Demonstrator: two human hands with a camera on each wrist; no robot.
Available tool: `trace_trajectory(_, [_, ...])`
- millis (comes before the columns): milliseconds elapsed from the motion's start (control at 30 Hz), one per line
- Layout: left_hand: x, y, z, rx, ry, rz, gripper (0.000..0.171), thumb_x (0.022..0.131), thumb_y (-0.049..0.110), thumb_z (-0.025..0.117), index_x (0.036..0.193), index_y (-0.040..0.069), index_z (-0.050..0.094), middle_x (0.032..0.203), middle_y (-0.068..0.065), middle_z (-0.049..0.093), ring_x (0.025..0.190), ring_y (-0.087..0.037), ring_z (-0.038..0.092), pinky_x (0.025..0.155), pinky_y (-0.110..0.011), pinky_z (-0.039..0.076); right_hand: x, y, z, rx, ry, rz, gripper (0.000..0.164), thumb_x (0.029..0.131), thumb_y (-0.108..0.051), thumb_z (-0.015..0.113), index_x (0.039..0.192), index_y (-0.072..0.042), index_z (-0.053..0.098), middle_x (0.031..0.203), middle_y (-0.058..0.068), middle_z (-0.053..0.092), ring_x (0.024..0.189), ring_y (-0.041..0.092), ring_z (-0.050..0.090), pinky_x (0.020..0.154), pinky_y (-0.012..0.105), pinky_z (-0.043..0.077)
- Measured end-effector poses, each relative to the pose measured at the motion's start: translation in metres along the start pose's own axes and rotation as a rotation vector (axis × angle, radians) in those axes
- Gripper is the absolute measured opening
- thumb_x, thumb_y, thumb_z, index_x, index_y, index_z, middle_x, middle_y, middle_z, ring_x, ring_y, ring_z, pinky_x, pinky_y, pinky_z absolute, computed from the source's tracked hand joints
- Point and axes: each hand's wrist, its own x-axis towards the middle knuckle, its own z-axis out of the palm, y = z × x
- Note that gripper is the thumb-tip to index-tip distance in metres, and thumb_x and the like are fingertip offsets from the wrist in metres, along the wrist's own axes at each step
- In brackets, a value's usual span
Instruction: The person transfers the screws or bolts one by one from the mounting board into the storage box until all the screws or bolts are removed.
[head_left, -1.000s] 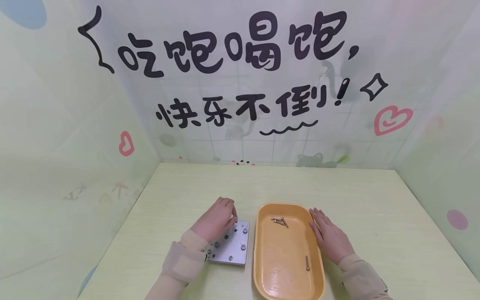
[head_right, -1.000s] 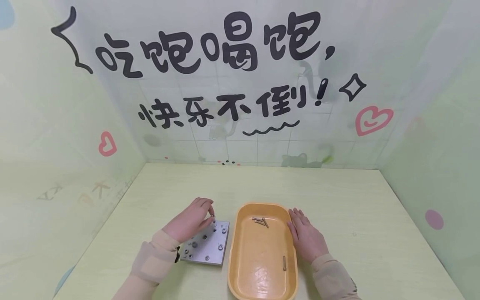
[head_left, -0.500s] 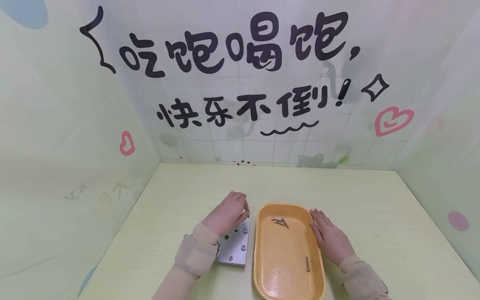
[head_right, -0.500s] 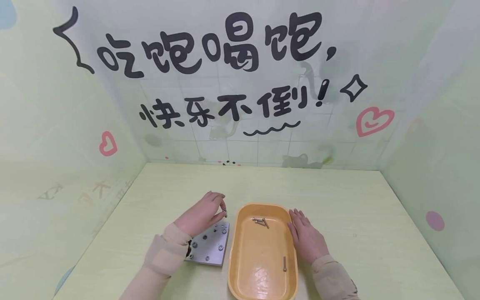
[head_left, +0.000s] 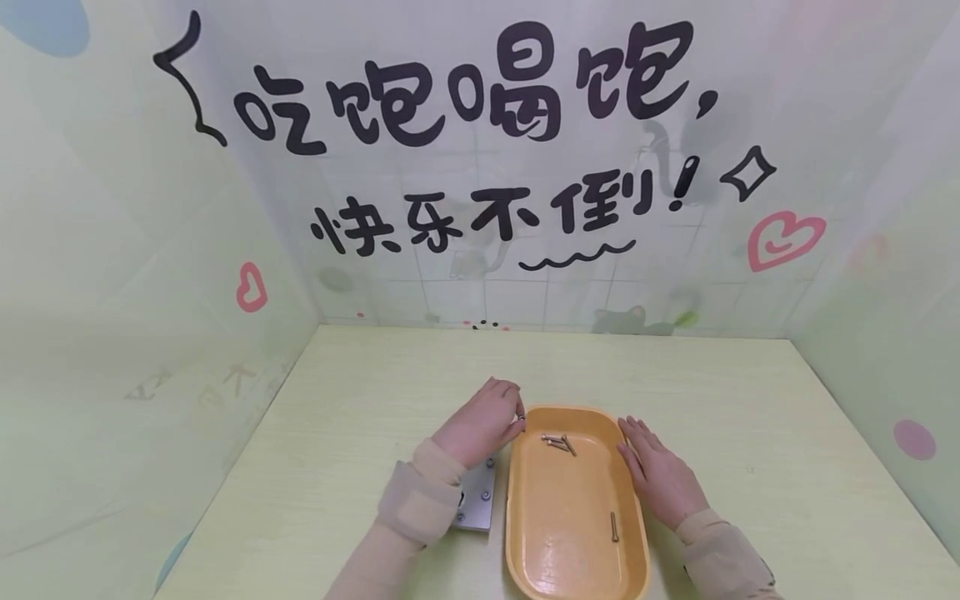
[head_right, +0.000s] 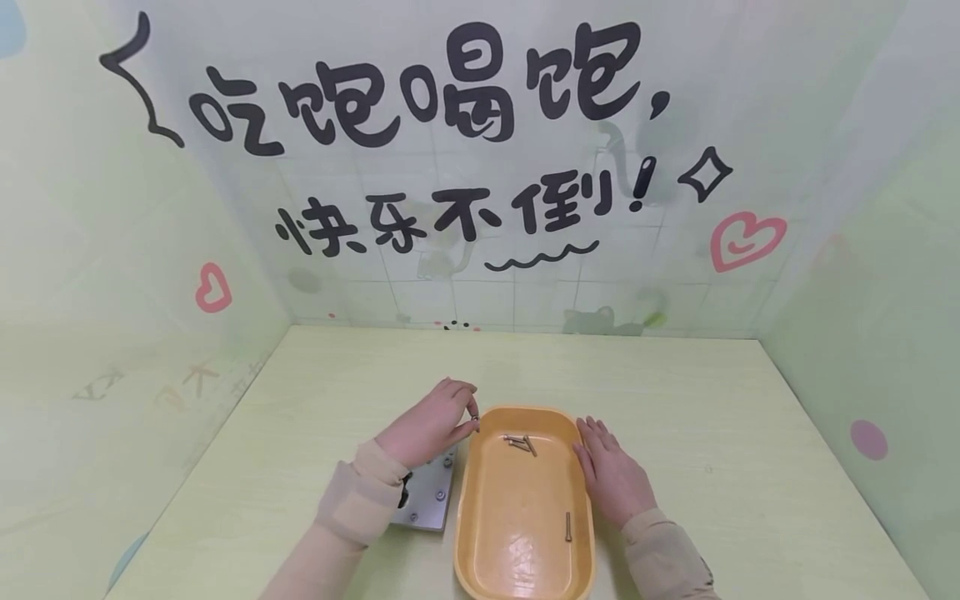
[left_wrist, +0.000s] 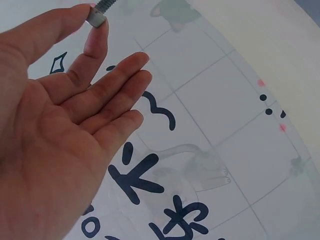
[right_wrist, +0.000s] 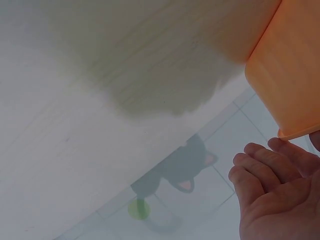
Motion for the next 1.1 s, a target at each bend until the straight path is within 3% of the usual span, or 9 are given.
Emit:
trace_trajectory(200, [0.008, 0.008, 0.003, 0.006, -0.017, 0.041, 0.013, 0.096, 0.016, 0.063, 0.098, 0.003, 0.066, 0.110, -0.011, 0.066, 0.116, -0.025, 0.059, 0.116, -0.037, 0.041, 0.000, 0.000, 0.000, 0.000, 0.001, 0.001, 0.044, 0.102, -0.019, 0.053, 0.141, 0.003, 0.049, 0.143, 0.025, 0.051, 0.130, 0.043, 0.050, 0.096, 0.061, 0.051])
trace_trajectory(400, [0.012, 0.017, 0.002, 0.002, -0.050, 0.029, 0.014, 0.097, 0.018, 0.062, 0.100, 0.005, 0.066, 0.113, -0.009, 0.066, 0.120, -0.023, 0.058, 0.121, -0.038, 0.035, 0.000, 0.000, 0.000, -0.003, 0.005, -0.003, 0.044, 0.102, -0.019, 0.054, 0.140, 0.003, 0.050, 0.142, 0.025, 0.051, 0.130, 0.043, 0.050, 0.097, 0.061, 0.051])
trace_trajectory(600, [0.019, 0.025, 0.004, 0.018, -0.030, 0.055, 0.012, 0.096, 0.018, 0.063, 0.098, 0.006, 0.066, 0.110, -0.008, 0.067, 0.118, -0.022, 0.059, 0.120, -0.038, 0.036, 0.000, 0.000, 0.000, -0.003, 0.003, 0.001, 0.044, 0.102, -0.019, 0.053, 0.140, 0.003, 0.050, 0.143, 0.025, 0.051, 0.130, 0.043, 0.050, 0.096, 0.061, 0.051])
trace_trajectory(833, [0.027, 0.034, 0.011, 0.064, -0.010, 0.085, 0.010, 0.095, 0.018, 0.063, 0.094, 0.008, 0.065, 0.099, -0.002, 0.065, 0.102, -0.016, 0.059, 0.113, -0.029, 0.043, 0.000, 0.001, 0.001, -0.005, 0.005, 0.007, 0.044, 0.102, -0.020, 0.053, 0.140, 0.002, 0.050, 0.143, 0.024, 0.051, 0.131, 0.043, 0.050, 0.097, 0.061, 0.051])
trace_trajectory(1100, [0.035, 0.045, 0.020, 0.056, -0.091, 0.054, 0.012, 0.097, 0.021, 0.062, 0.098, 0.010, 0.066, 0.106, -0.001, 0.066, 0.108, -0.015, 0.058, 0.113, -0.024, 0.041, 0.000, 0.000, 0.003, -0.018, 0.004, 0.017, 0.044, 0.101, -0.019, 0.055, 0.140, 0.001, 0.051, 0.142, 0.024, 0.052, 0.130, 0.043, 0.051, 0.097, 0.061, 0.051])
